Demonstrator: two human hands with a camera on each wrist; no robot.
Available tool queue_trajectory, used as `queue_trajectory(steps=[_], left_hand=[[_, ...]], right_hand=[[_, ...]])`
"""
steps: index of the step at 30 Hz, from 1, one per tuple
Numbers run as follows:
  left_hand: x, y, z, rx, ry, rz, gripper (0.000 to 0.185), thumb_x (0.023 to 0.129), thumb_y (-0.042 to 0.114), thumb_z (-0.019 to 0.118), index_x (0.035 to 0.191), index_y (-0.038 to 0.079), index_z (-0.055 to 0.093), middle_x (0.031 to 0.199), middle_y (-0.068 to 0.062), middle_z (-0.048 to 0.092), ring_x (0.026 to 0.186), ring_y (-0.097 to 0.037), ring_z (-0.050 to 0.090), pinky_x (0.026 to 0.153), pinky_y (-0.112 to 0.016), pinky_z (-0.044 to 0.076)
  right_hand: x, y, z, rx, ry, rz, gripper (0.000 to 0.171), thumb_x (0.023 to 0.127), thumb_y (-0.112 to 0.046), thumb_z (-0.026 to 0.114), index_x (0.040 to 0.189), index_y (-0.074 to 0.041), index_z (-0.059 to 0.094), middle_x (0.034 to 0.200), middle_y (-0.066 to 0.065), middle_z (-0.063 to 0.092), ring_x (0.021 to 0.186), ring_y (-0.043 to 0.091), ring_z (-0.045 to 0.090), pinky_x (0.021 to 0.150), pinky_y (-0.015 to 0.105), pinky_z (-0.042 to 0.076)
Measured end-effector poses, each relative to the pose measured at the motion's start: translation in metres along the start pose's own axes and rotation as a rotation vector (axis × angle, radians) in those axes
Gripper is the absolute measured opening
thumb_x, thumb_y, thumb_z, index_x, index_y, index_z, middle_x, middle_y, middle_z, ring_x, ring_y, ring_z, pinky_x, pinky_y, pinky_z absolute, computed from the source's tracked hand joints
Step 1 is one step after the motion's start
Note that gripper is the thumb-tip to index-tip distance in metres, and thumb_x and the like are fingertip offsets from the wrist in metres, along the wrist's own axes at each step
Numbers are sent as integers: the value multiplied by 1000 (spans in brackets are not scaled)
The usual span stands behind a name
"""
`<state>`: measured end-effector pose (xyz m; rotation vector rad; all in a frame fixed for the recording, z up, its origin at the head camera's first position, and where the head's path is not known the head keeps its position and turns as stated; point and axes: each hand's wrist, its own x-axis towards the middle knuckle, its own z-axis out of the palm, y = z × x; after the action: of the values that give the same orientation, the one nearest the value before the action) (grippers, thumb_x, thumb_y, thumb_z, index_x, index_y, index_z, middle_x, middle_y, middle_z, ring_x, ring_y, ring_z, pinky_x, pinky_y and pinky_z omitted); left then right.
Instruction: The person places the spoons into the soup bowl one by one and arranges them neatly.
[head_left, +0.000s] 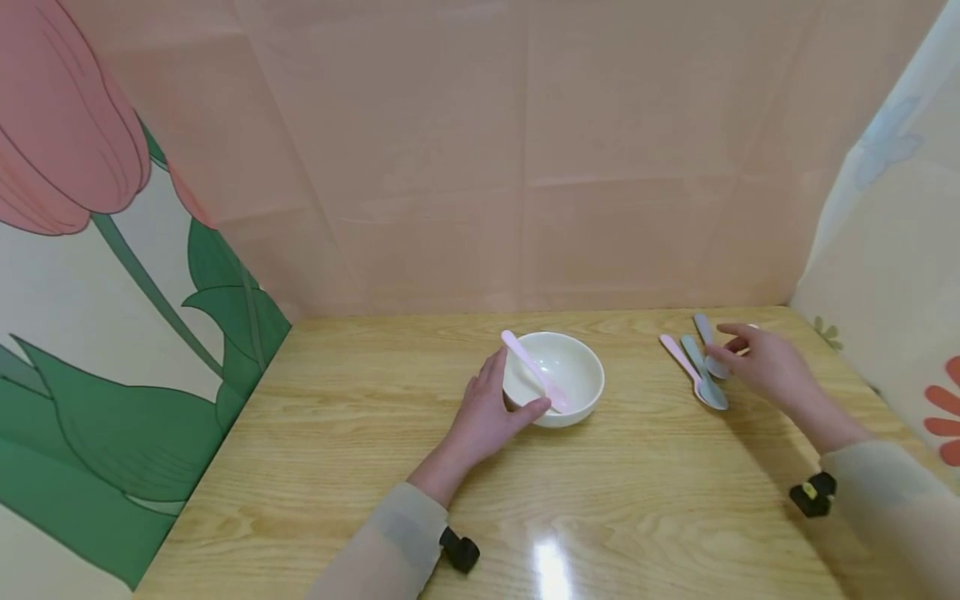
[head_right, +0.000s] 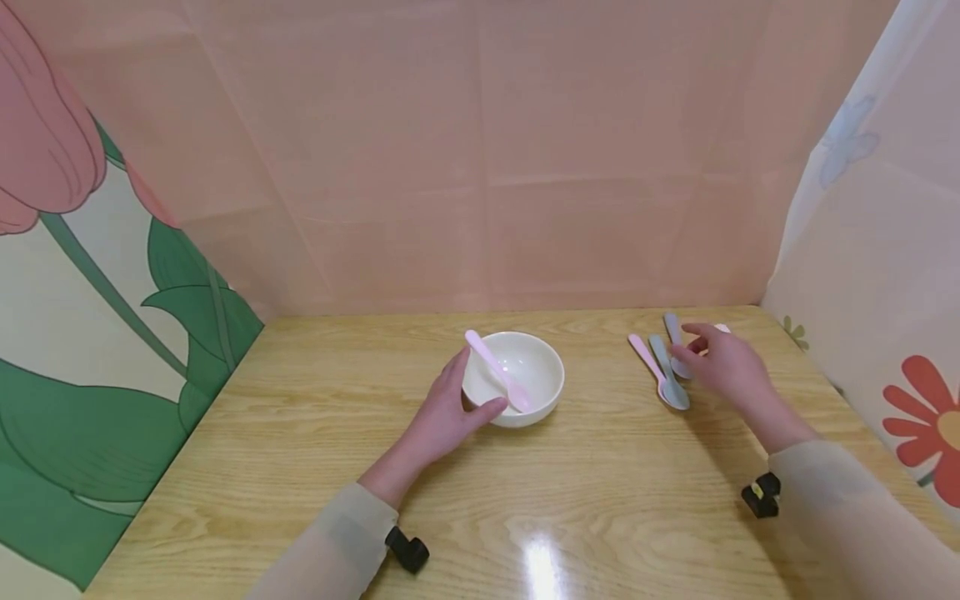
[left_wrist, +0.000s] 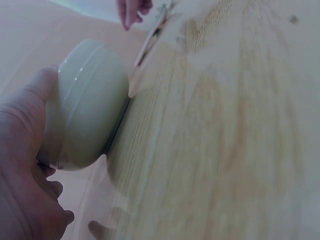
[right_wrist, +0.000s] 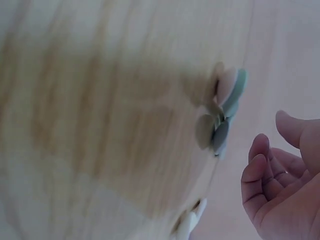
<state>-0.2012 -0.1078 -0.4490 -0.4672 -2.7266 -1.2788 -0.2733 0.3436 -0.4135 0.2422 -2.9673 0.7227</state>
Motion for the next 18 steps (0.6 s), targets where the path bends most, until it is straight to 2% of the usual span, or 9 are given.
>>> queue_trajectory(steps=[4, 8, 18], left_hand=[[0, 0, 0, 4, 1, 0, 116, 98, 66, 76, 179, 13, 11, 180, -9, 28, 162, -32, 33, 133, -52, 19], [1, -1, 1, 5, -2, -1, 116, 98, 65, 76, 179, 13, 11, 180, -8, 28, 162, -32, 33, 133, -52, 18], [0, 0, 0, 0, 3, -2, 116, 98, 66, 77, 178, 11, 14, 180, -9, 28, 162, -32, 33, 132, -53, 21]], right_hand=[[-2, 2, 4, 3, -37, 13, 77, 114, -48, 60, 157, 14, 44, 128, 35, 68, 108, 51, 68, 82, 59, 54], [-4, 2, 8, -2, -47, 19, 76, 114, -48, 60, 157, 13, 45, 127, 34, 69, 107, 50, 68, 81, 57, 52], [-6, 3, 18, -2, -21, -23, 68, 112, -38, 68, 152, 15, 51, 115, 31, 75, 101, 49, 71, 82, 62, 53]])
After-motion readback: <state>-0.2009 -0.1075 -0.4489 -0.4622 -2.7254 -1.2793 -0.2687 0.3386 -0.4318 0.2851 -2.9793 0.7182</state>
